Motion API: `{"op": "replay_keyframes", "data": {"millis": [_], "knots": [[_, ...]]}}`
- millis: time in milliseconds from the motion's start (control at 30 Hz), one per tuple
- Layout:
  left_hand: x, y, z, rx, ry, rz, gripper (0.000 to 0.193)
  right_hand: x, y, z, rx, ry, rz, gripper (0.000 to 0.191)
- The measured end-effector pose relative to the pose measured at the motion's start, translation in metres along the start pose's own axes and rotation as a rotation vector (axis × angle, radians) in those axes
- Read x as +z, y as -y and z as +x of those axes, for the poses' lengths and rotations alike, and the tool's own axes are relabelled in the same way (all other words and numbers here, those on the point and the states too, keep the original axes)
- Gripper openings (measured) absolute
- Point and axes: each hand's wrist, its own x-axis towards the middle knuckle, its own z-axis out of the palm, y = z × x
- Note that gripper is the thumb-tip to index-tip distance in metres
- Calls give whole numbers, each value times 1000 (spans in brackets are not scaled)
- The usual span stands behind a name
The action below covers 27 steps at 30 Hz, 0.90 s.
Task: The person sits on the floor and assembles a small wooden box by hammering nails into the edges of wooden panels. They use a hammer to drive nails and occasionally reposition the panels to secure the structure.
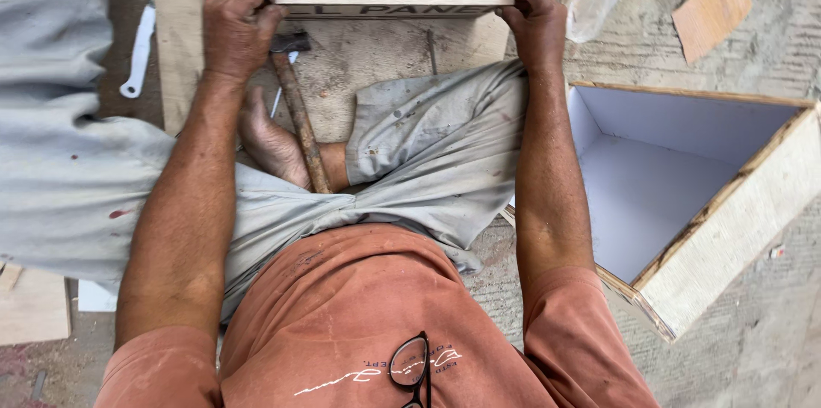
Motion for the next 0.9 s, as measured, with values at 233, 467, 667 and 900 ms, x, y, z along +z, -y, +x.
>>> {"op": "replay_keyframes", "data": {"millis": [233, 467, 667, 900], "knots": [[-3, -1, -1, 65, 3, 13, 26, -7, 2, -3, -2, -14, 120, 51], [-3, -3, -1, 75, -6, -40, 25, -6, 6, -5, 15, -63, 77, 16], [-4, -3, 0, 79, -5, -82, 25, -6, 2, -5, -10, -77, 61, 11], [-4, -5, 1, 100, -21, -35, 27, 1, -1, -9, -126, -114, -97, 22]]}}
